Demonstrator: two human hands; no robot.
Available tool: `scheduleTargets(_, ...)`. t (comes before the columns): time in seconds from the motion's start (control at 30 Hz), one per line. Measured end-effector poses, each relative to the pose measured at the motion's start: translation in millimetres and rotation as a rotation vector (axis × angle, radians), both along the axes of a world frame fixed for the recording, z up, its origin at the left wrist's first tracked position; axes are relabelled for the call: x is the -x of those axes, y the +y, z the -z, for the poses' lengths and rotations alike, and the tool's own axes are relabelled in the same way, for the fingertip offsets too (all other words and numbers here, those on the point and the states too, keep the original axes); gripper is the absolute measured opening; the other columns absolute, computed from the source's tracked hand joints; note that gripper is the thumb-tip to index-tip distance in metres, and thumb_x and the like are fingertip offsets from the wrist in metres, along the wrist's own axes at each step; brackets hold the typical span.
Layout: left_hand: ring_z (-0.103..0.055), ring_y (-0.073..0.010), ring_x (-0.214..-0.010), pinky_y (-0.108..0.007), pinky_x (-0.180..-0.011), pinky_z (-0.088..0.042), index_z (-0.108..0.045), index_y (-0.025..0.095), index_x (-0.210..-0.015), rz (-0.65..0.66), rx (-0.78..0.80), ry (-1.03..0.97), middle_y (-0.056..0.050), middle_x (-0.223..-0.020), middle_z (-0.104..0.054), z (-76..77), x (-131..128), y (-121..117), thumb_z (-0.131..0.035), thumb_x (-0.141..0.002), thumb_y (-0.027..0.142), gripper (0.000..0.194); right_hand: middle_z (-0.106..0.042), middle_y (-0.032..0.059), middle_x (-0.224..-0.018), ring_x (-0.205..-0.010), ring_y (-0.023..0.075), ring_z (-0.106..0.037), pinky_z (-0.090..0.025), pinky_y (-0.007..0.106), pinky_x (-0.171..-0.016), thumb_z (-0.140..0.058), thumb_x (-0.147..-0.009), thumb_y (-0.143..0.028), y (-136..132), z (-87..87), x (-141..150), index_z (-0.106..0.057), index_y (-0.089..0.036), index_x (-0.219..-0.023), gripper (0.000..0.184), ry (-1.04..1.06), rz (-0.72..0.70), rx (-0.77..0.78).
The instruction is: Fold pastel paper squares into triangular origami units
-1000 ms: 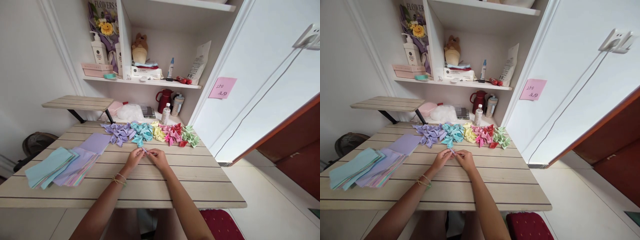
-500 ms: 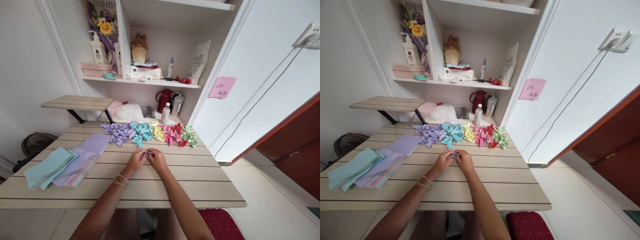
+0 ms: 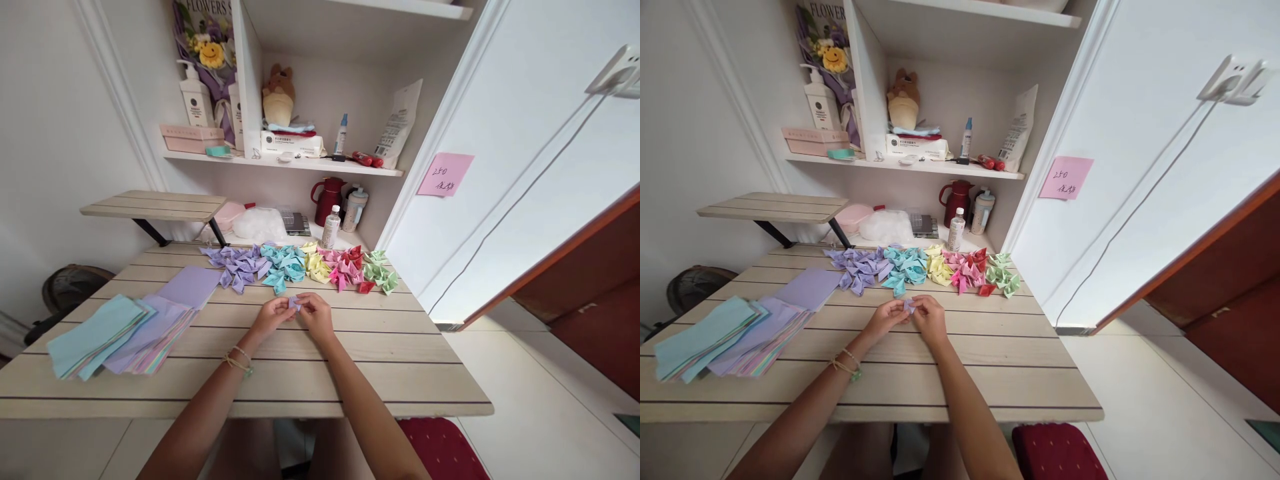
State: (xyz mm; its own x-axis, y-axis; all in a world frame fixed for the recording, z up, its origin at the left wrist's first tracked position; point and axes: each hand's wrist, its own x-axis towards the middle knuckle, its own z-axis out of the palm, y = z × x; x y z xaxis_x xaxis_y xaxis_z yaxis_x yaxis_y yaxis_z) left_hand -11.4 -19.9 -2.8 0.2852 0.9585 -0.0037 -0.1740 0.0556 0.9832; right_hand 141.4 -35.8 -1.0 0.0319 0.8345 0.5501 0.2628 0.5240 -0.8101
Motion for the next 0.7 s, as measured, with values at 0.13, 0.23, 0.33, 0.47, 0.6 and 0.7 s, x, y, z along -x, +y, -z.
scheduleTargets(0.13, -0.064, -0.0151, -0.064, -0.029, -0.066, -0.052, -0.063, 0.012, -0.087, -0.003, -0.048, 0.032, -0.006, -0.075, -0.068, 5.7, 0.9, 2.5, -0.073, -0.061, 0.034, 0.036, -0.067, 0.0057, -0.091, -0.08, 0.0176, -0.063, -0.051, 0.028, -0.067, -0.051, -0.073, -0.014, -0.3, -1.2, -1.3, -0.067, -0.02, -0.089, 0.024, -0.024, -0.061, 0.052)
scheduleTargets(0.23, -0.062, -0.0154, -0.063, -0.028, -0.062, -0.052, -0.065, 0.013, -0.088, -0.047, -0.185, 0.146, -0.006, -0.074, -0.067, 7.1, 0.3, 1.2, -0.069, -0.065, 0.036, 0.032, -0.068, 0.0055, -0.092, -0.081, 0.0182, -0.063, -0.051, 0.03, -0.07, -0.054, -0.075, -0.02, 0.3, -1.8, -3.3, -0.065, -0.02, -0.098, 0.025, -0.059, -0.054, 0.066)
scheduleTargets(0.33, -0.061, -0.0166, -0.068, -0.027, -0.061, -0.051, -0.068, 0.015, -0.083, -0.112, -0.386, 0.326, -0.006, -0.077, -0.065, 5.3, 0.3, -1.6, -0.065, -0.07, 0.036, 0.026, -0.068, 0.0059, -0.092, -0.087, 0.0201, -0.061, -0.049, 0.032, -0.075, -0.06, -0.076, -0.026, 2.3, -1.9, -7.7, -0.066, -0.022, -0.097, 0.023, -0.165, -0.001, 0.004)
scheduleTargets(0.47, -0.058, -0.0158, -0.072, -0.025, -0.061, -0.049, -0.07, 0.018, -0.083, -0.124, -0.604, 0.502, -0.006, -0.08, -0.061, 1.5, 3.3, -3.5, -0.058, -0.077, 0.033, 0.02, -0.068, 0.0053, -0.083, -0.084, 0.0202, -0.06, -0.047, 0.034, -0.078, -0.061, -0.077, -0.026, 5.2, -0.9, -14.0, -0.069, -0.023, -0.085, 0.012, -0.315, 0.038, -0.074)
scheduleTargets(0.6, -0.057, -0.0149, -0.073, -0.024, -0.062, -0.047, -0.069, 0.019, -0.083, -0.112, -0.699, 0.577, -0.005, -0.078, -0.059, -0.2, 6.9, -3.6, -0.053, -0.081, 0.03, 0.02, -0.067, 0.0053, -0.083, -0.084, 0.0205, -0.059, -0.046, 0.033, -0.076, -0.06, -0.077, -0.021, 4.0, -1.1, -15.0, -0.069, -0.024, -0.084, 0.012, -0.409, 0.041, -0.092)
scheduleTargets(0.7, -0.056, -0.0144, -0.073, -0.024, -0.061, -0.045, -0.068, 0.019, -0.081, -0.109, -0.722, 0.607, -0.005, -0.079, -0.058, -1.0, 7.6, -4.0, -0.05, -0.083, 0.029, 0.02, -0.066, 0.005, -0.081, -0.084, 0.0205, -0.058, -0.045, 0.032, -0.075, -0.062, -0.074, -0.019, 2.0, -2.4, -12.9, -0.069, -0.023, -0.079, 0.01, -0.43, 0.035, -0.088)
